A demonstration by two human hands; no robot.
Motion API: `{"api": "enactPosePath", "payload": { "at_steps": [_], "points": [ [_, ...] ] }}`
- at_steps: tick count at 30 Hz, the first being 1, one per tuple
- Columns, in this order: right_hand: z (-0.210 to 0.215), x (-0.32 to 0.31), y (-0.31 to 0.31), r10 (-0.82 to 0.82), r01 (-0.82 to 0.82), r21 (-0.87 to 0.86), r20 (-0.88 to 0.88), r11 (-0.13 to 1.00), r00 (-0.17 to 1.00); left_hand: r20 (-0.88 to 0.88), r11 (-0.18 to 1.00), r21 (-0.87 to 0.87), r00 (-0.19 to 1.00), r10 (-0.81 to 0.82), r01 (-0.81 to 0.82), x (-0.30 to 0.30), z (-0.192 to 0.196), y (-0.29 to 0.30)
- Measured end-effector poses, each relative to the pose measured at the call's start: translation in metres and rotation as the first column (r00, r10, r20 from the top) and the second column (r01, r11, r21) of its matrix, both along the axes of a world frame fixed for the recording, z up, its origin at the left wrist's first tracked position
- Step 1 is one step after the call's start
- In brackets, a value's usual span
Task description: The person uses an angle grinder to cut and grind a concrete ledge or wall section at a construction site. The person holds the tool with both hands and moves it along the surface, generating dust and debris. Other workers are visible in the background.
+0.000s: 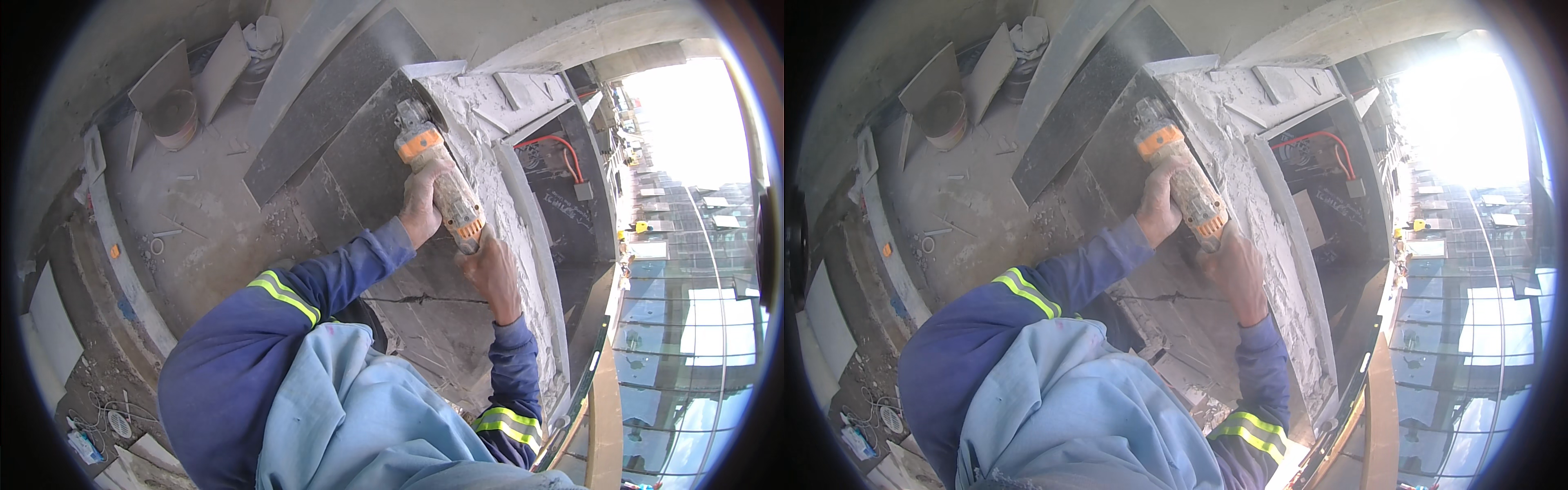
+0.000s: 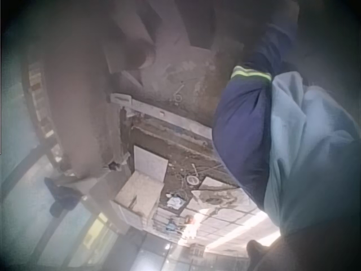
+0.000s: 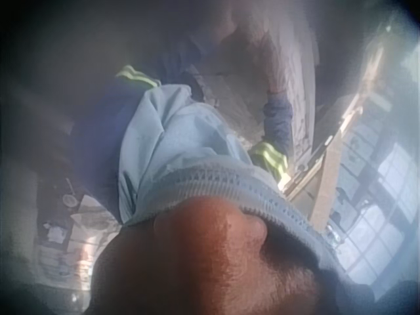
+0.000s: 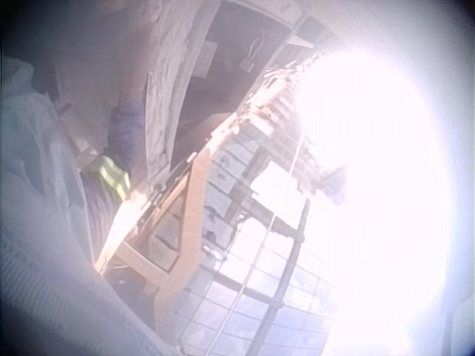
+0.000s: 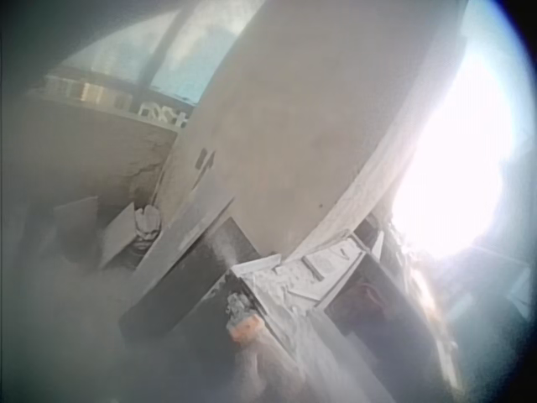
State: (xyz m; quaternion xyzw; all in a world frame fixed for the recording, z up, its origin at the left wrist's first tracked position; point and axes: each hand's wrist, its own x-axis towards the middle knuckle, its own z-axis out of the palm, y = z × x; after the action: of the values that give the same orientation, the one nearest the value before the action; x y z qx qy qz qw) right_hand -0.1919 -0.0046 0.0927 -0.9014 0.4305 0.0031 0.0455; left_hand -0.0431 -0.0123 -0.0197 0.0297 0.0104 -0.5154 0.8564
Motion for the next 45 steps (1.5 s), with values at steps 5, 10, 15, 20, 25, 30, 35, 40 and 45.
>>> {"api": "enactPosePath", "payload": {
  "at_steps": [5, 10, 15, 20, 25, 30, 35, 40, 45],
  "points": [
    [-0.003, -0.003, -0.002, 0.024, -0.024, -0.018, 0.014, 1.0, 1.0, -0.001, 1.0, 0.018, 1.0, -0.014, 0.014, 0.001, 0.007, 0.003],
    [0.001, -0.001, 0.001, 0.017, -0.016, -0.008, 0.005, 1.0, 1.0, -0.008, 0.999, 0.049, 1.0, -0.013, 0.014, 0.002, 0.011, 0.006],
    [0.002, 0.001, 0.001, 0.014, -0.014, -0.017, -0.015, 1.0, 1.0, -0.022, 0.998, 0.059, 0.999, -0.025, 0.026, 0.005, 0.02, 0.01],
    [-0.003, 0.003, -0.002, 0.044, -0.042, -0.026, 0.083, 0.999, 0.996, -0.036, 0.999, 0.034, 0.999, -0.008, 0.009, 0.009, 0.01, 0.002],
    [-0.006, -0.003, -0.006, 0.014, -0.012, -0.052, 0.023, 0.999, 1.0, -0.047, 0.998, 0.045, 0.998, -0.048, 0.05, 0.004, 0.009, 0.0],
    [0.003, 0.002, 0.0, -0.016, 0.016, -0.015, -0.007, 1.0, 1.0, -0.052, 0.997, 0.063, 0.998, -0.037, 0.041, 0.003, 0.013, 0.003],
    [0.005, -0.002, 0.0, -0.009, 0.009, -0.022, -0.017, 1.0, 1.0, -0.027, 0.996, 0.007, 0.996, -0.084, 0.085, 0.002, 0.011, 0.008],
    [0.01, -0.001, 0.004, -0.007, 0.007, -0.001, -0.027, 1.0, 1.0, -0.033, 0.995, 0.052, 0.996, -0.083, 0.085, 0.004, 0.018, 0.012],
    [0.013, 0.003, 0.006, -0.016, 0.015, -0.009, -0.043, 1.0, 0.999, -0.042, 0.994, 0.038, 0.994, -0.097, 0.099, 0.005, 0.014, 0.01]
  ]
}}
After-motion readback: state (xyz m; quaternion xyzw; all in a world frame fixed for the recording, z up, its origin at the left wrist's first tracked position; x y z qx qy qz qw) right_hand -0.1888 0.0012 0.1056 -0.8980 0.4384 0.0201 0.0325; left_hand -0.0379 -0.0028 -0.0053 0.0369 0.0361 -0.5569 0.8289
